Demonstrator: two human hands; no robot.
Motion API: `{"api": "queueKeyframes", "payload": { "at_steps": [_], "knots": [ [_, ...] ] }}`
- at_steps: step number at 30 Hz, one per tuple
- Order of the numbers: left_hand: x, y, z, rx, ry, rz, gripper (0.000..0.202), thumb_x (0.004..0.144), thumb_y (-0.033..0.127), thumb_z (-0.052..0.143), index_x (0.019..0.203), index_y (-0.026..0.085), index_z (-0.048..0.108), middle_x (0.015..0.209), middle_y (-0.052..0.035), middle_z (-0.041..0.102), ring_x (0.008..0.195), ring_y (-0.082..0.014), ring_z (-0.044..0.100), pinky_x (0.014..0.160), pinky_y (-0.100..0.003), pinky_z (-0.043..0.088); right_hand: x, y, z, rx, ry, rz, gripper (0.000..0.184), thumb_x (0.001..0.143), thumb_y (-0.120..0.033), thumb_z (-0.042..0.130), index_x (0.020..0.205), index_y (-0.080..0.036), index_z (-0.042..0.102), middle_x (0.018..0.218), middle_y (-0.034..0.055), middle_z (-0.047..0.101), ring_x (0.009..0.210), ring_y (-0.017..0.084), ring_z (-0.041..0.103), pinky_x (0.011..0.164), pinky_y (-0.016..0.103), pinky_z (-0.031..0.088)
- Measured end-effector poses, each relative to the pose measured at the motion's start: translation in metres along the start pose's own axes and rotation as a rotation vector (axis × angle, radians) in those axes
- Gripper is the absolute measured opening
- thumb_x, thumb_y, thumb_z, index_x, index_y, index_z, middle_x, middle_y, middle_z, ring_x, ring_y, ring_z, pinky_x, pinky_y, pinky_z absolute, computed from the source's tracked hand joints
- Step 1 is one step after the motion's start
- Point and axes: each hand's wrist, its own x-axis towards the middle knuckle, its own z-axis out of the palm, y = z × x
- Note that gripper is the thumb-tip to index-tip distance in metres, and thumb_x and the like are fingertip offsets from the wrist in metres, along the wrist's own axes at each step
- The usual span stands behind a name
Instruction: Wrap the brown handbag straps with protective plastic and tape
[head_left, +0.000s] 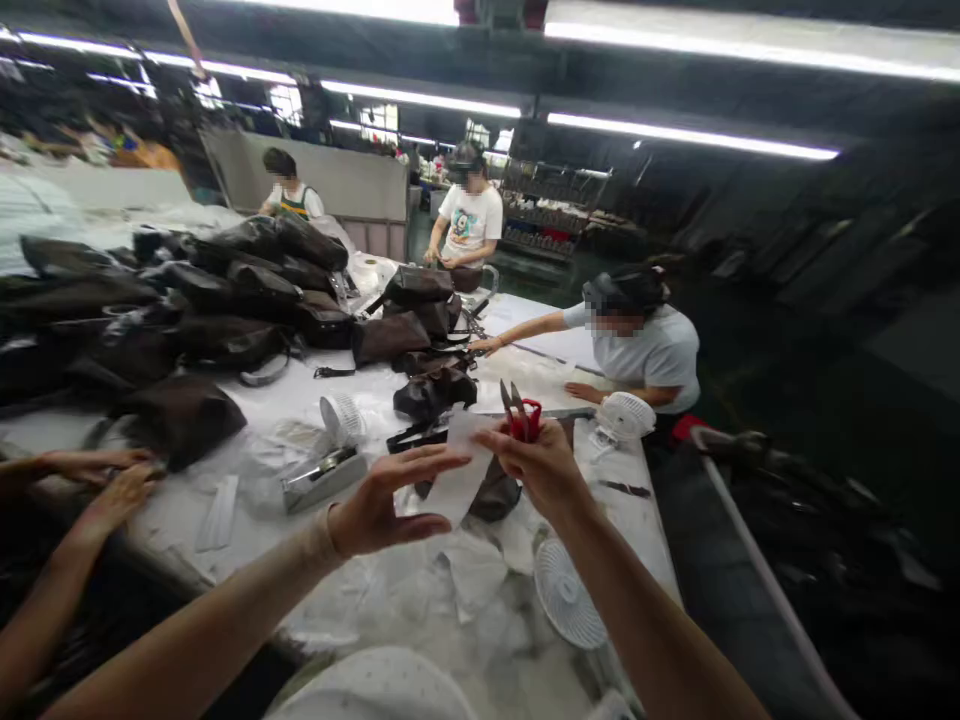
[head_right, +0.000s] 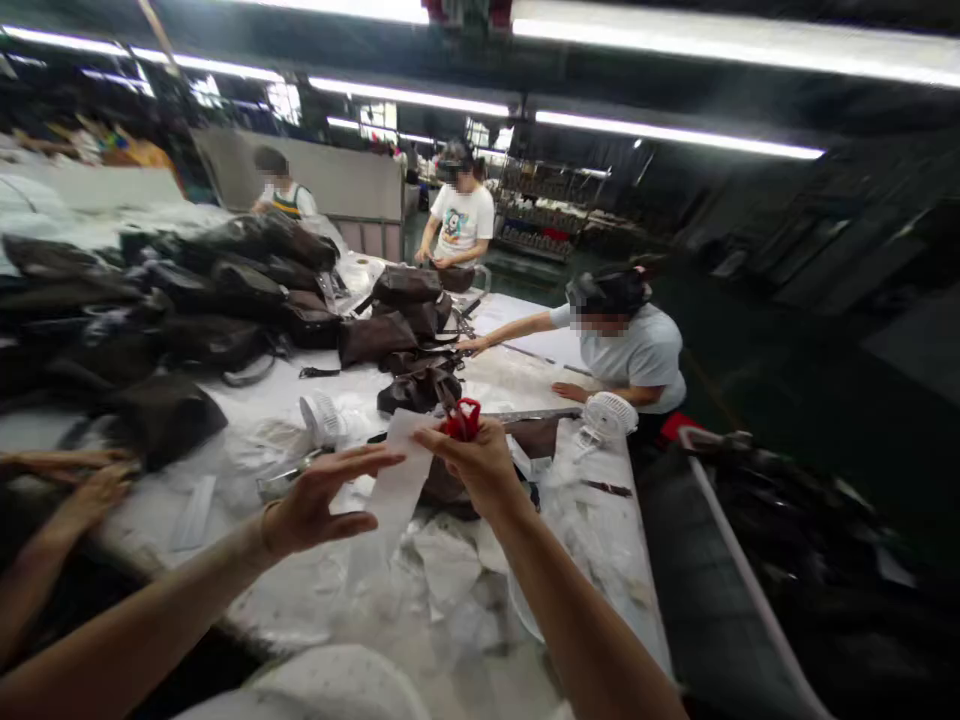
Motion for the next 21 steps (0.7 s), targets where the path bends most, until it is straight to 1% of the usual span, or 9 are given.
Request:
{"api": "queueKeyframes", "payload": {
  "at_steps": [2, 5, 7, 8, 11, 13, 15, 18, 21],
  "knots": [
    [0.005, -0.002, 0.006, -0.013, 0.016, -0.035, 0.051, 0.079, 0.020, 0.071, 0.128, 0.018, 0.058, 0.115, -0.0130, 0.068, 0.103, -0.0229, 0.065, 0.085, -0.031, 0.056, 0.000, 0.001, 0.002, 0.004, 0.002, -0.002, 0.033, 0.060, -0.037, 0.083, 0.060, -0.014, 0.058, 0.045, -0.0083, 0.034, 0.041, 0.003, 0.024, 0.041, 0.023, 0.013],
    [0.010, -0.004, 0.010, -0.048, 0.069, -0.090, 0.044, 0.081, 0.016, 0.068, 0.124, 0.017, 0.061, 0.116, -0.0128, 0.068, 0.102, -0.0218, 0.066, 0.086, -0.030, 0.056, 0.001, 0.002, -0.001, 0.006, 0.010, -0.034, 0.033, 0.063, -0.041, 0.080, 0.066, -0.014, 0.061, 0.047, -0.0086, 0.034, 0.041, 0.003, 0.023, 0.040, 0.022, 0.014],
    [0.011, -0.006, 0.009, -0.080, 0.113, -0.137, 0.046, 0.079, 0.015, 0.069, 0.124, 0.018, 0.061, 0.120, -0.0126, 0.066, 0.105, -0.0219, 0.065, 0.084, -0.027, 0.057, -0.001, 0.000, -0.008, 0.000, 0.005, -0.058, 0.036, 0.068, -0.048, 0.075, 0.072, -0.015, 0.063, 0.048, -0.0087, 0.033, 0.041, 0.003, 0.022, 0.040, 0.022, 0.013],
    [0.011, -0.007, 0.007, -0.099, 0.135, -0.161, 0.047, 0.078, 0.016, 0.070, 0.125, 0.019, 0.061, 0.122, -0.0124, 0.065, 0.105, -0.0219, 0.065, 0.082, -0.026, 0.057, -0.003, -0.001, -0.012, -0.011, -0.011, -0.045, 0.040, 0.071, -0.053, 0.071, 0.073, -0.014, 0.063, 0.048, -0.0084, 0.033, 0.041, 0.003, 0.021, 0.039, 0.022, 0.013],
    [0.011, -0.009, 0.000, -0.161, 0.189, -0.211, 0.053, 0.076, 0.018, 0.073, 0.127, 0.020, 0.059, 0.126, -0.0118, 0.063, 0.106, -0.0220, 0.065, 0.081, -0.024, 0.058, -0.012, -0.004, -0.026, -0.089, -0.130, 0.091, 0.049, 0.074, -0.062, 0.064, 0.072, -0.013, 0.064, 0.047, -0.0082, 0.032, 0.041, 0.003, 0.019, 0.039, 0.021, 0.011],
    [0.013, -0.010, -0.004, -0.182, 0.209, -0.227, 0.055, 0.074, 0.020, 0.074, 0.127, 0.018, 0.059, 0.126, -0.0124, 0.063, 0.106, -0.0228, 0.065, 0.081, -0.025, 0.058, -0.018, -0.004, -0.033, -0.170, -0.210, 0.169, 0.049, 0.073, -0.061, 0.065, 0.073, -0.012, 0.065, 0.045, -0.0089, 0.031, 0.040, 0.003, 0.019, 0.039, 0.021, 0.011],
    [0.014, -0.010, -0.007, -0.192, 0.217, -0.230, 0.056, 0.074, 0.022, 0.075, 0.127, 0.018, 0.059, 0.127, -0.0131, 0.062, 0.106, -0.0234, 0.065, 0.081, -0.025, 0.058, -0.022, -0.003, -0.037, -0.250, -0.239, 0.192, 0.048, 0.073, -0.060, 0.066, 0.072, -0.012, 0.066, 0.043, -0.0092, 0.030, 0.038, 0.003, 0.020, 0.038, 0.021, 0.011],
    [0.017, -0.010, -0.007, -0.198, 0.207, -0.213, 0.056, 0.074, 0.020, 0.075, 0.128, 0.018, 0.059, 0.128, -0.0130, 0.061, 0.107, -0.0232, 0.064, 0.081, -0.024, 0.058, -0.023, -0.002, -0.039, -0.338, -0.231, 0.179, 0.050, 0.073, -0.061, 0.064, 0.070, -0.012, 0.067, 0.042, -0.0081, 0.033, 0.038, 0.004, 0.022, 0.038, 0.022, 0.012],
    [0.018, -0.009, -0.005, -0.210, 0.188, -0.186, 0.057, 0.074, 0.017, 0.074, 0.128, 0.020, 0.058, 0.129, -0.0127, 0.061, 0.109, -0.0222, 0.063, 0.081, -0.023, 0.058, -0.019, -0.004, -0.036, -0.414, -0.253, 0.139, 0.050, 0.075, -0.061, 0.062, 0.070, -0.012, 0.070, 0.042, -0.0069, 0.035, 0.038, 0.004, 0.024, 0.039, 0.023, 0.013]
  ]
}}
